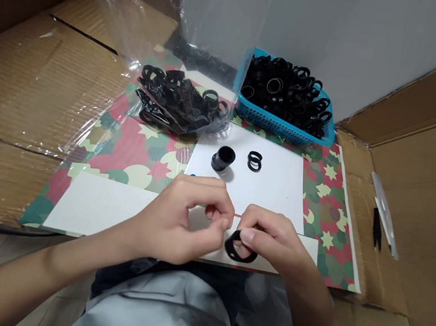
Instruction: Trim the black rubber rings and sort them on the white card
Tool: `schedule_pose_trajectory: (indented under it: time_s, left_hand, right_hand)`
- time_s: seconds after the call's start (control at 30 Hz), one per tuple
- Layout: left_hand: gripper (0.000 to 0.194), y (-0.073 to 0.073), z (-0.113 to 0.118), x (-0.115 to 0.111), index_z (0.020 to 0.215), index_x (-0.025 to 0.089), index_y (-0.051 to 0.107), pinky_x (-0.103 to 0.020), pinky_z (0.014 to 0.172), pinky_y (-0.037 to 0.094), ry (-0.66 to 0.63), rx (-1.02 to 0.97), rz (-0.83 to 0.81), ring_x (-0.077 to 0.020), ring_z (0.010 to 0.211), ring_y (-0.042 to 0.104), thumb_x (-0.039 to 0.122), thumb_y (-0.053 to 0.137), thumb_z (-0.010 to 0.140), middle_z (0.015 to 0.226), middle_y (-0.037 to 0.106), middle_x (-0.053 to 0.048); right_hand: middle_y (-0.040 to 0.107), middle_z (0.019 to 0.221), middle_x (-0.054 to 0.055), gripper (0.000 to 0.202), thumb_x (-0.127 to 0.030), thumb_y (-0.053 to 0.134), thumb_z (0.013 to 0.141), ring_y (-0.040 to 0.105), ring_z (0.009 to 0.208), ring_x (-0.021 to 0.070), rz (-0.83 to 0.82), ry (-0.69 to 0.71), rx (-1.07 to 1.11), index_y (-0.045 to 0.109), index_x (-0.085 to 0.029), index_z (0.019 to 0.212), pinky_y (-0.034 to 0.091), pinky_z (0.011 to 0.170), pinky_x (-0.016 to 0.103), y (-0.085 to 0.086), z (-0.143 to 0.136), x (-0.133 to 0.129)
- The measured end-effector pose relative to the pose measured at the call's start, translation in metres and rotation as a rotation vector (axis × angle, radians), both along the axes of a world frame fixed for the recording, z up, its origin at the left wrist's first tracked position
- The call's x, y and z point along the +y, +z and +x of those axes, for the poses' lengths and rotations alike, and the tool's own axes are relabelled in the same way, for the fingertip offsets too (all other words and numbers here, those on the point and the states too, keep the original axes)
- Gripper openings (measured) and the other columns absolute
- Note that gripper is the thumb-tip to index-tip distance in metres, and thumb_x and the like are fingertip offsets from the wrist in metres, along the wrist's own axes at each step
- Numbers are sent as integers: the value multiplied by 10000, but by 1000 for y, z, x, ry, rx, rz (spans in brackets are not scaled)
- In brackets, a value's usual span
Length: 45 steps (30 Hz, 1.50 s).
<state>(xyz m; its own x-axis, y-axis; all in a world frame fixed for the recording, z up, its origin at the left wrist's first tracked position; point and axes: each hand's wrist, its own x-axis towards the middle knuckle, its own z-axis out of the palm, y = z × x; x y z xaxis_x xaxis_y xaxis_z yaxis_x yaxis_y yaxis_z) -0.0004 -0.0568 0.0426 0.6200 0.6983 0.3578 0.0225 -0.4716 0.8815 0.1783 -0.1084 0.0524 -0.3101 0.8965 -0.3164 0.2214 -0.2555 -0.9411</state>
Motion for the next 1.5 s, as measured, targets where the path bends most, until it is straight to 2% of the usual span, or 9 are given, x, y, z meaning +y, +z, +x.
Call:
schedule_pose_trajectory:
  time_s: [0.17, 0.33, 0.43, 0.6, 0.7, 0.83, 1.27, 1.4, 1.5]
  left_hand:
    - [139, -9, -6, 7, 637, 148, 614, -200, 510, 346, -97, -172, -500, -71, 553, 464, 123, 522, 737, 587, 547, 26]
    - [186, -13, -10, 7, 644, 139, 653, -223, 557, 367, -155, -276, -651, -97, 595, 493, 149, 486, 726, 609, 572, -5]
    - [163, -13, -11, 5, 661, 140, 640, -218, 563, 367, -156, -289, -644, -95, 601, 482, 191, 513, 750, 615, 559, 0]
    - [139, -14, -15, -2, 683, 154, 580, -191, 559, 353, -93, -137, -488, -70, 599, 457, 212, 577, 810, 641, 534, 32]
    - [213, -15, -19, -6, 684, 153, 579, -191, 577, 365, -98, -74, -453, -76, 622, 485, 230, 504, 868, 666, 561, 21]
    - [228, -19, -24, -13, 663, 149, 575, -192, 589, 372, -97, -41, -432, -83, 626, 488, 233, 504, 863, 654, 555, 17]
    - [150, -32, -30, -23, 693, 149, 569, -206, 639, 380, -41, -31, -455, -99, 661, 480, 223, 548, 822, 666, 529, 16]
    - [141, -35, -27, -26, 726, 150, 576, -210, 656, 387, -39, 6, -450, -102, 680, 493, 236, 540, 831, 707, 544, 8]
    - [227, -38, -22, -29, 697, 151, 557, -216, 636, 379, -70, 45, -393, -107, 665, 486, 278, 484, 870, 685, 532, 2]
  right_hand:
    - [552, 598, -23, 142, -210, 488, 770, 441, 550, 97, 39, -5, -76, 526, -190, 635, 324, 518, 233, 3, 4, -1]
    - [547, 586, -30, 166, -221, 495, 817, 476, 552, 97, 170, -47, -109, 533, -194, 657, 345, 522, 225, 1, 14, 2]
    - [551, 618, -30, 177, -228, 498, 842, 499, 592, 100, 293, -96, -192, 537, -197, 671, 365, 558, 228, 2, 18, 10]
    - [547, 659, -21, 132, -242, 493, 852, 506, 635, 120, 514, -193, -388, 542, -204, 735, 374, 595, 251, -2, 14, 40]
    - [550, 696, -10, 136, -242, 479, 860, 500, 658, 131, 663, -174, -513, 531, -206, 739, 367, 614, 264, -10, 7, 64]
    - [548, 718, 2, 157, -226, 455, 868, 491, 700, 149, 841, -91, -626, 523, -207, 727, 370, 660, 279, -21, -3, 90]
    - [529, 793, 33, 201, -271, 425, 903, 508, 790, 183, 907, -22, -729, 588, -210, 802, 392, 754, 330, -41, -4, 101]
    - [537, 824, 38, 224, -319, 407, 914, 526, 821, 184, 863, -30, -692, 599, -215, 865, 404, 777, 328, -40, 2, 103]
    - [550, 873, 38, 210, -350, 422, 905, 534, 844, 178, 828, -105, -653, 589, -223, 918, 410, 767, 310, -34, 18, 104]
